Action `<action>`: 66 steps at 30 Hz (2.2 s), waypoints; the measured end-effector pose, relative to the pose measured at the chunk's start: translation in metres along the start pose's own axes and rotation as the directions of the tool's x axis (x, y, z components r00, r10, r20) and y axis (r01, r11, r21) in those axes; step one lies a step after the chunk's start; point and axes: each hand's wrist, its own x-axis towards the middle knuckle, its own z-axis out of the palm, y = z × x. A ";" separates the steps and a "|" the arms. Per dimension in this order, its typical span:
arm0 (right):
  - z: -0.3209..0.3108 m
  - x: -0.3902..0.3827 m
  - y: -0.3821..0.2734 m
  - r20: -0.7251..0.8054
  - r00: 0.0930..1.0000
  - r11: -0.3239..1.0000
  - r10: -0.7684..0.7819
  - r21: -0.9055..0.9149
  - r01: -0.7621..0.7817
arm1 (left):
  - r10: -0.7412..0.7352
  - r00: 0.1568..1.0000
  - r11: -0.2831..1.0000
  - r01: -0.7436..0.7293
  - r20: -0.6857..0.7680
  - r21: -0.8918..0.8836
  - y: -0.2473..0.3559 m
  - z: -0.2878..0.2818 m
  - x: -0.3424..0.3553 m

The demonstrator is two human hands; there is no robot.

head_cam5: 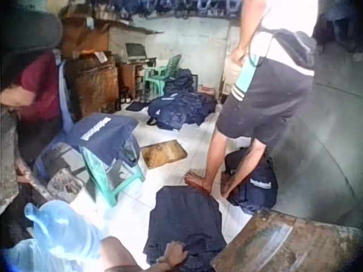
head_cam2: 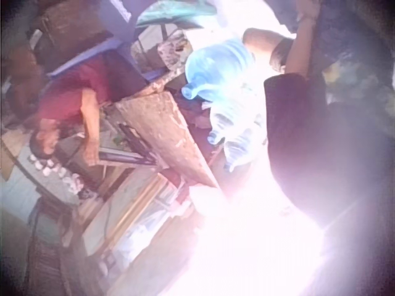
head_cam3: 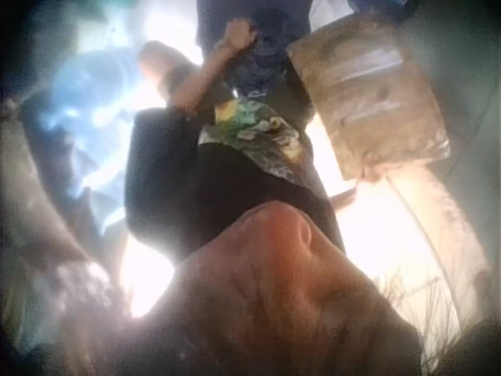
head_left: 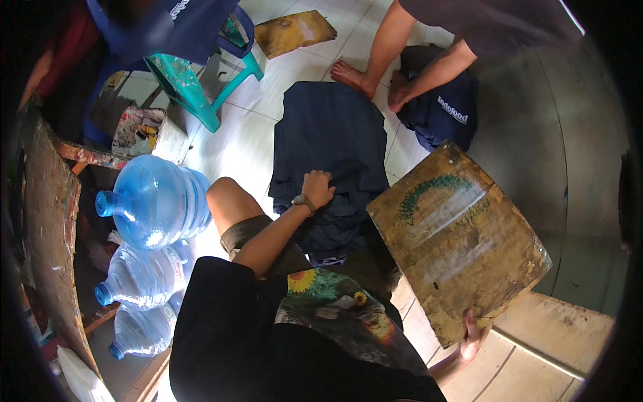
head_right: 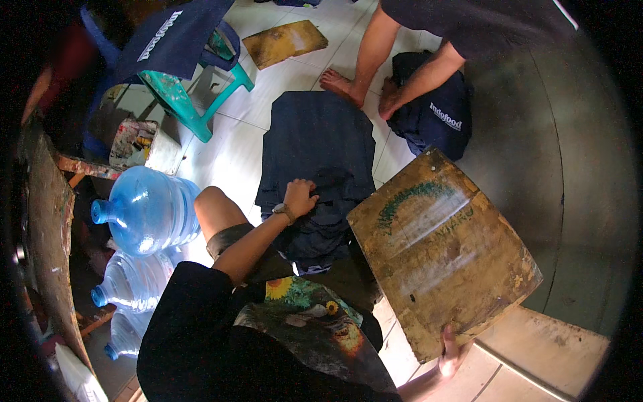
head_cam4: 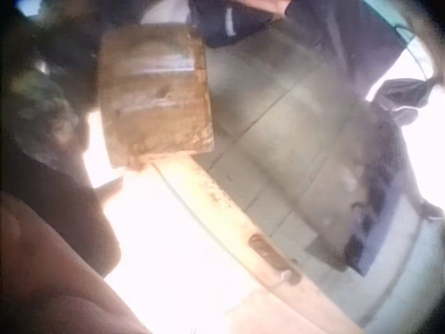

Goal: The person prepares tote bags for printing by inserting a wooden board into each bag, smoothing the fabric by hand, and handing the assembly to a colleague at a screen-printing station.

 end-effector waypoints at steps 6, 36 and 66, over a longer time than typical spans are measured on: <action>-0.060 0.024 0.052 -0.052 0.996 0.995 -0.076 0.066 0.079 | 0.586 0.765 0.797 -0.483 0.268 -0.362 -0.005 0.004 -0.040; 0.029 0.016 0.076 0.316 0.851 0.835 0.420 0.231 -0.499 | -0.103 0.987 0.989 0.089 0.120 0.122 -0.017 0.006 0.003; 0.081 0.078 0.207 0.572 0.698 0.786 0.431 0.142 -0.602 | -0.666 0.745 0.719 0.649 0.018 -0.250 -0.060 -0.026 -0.038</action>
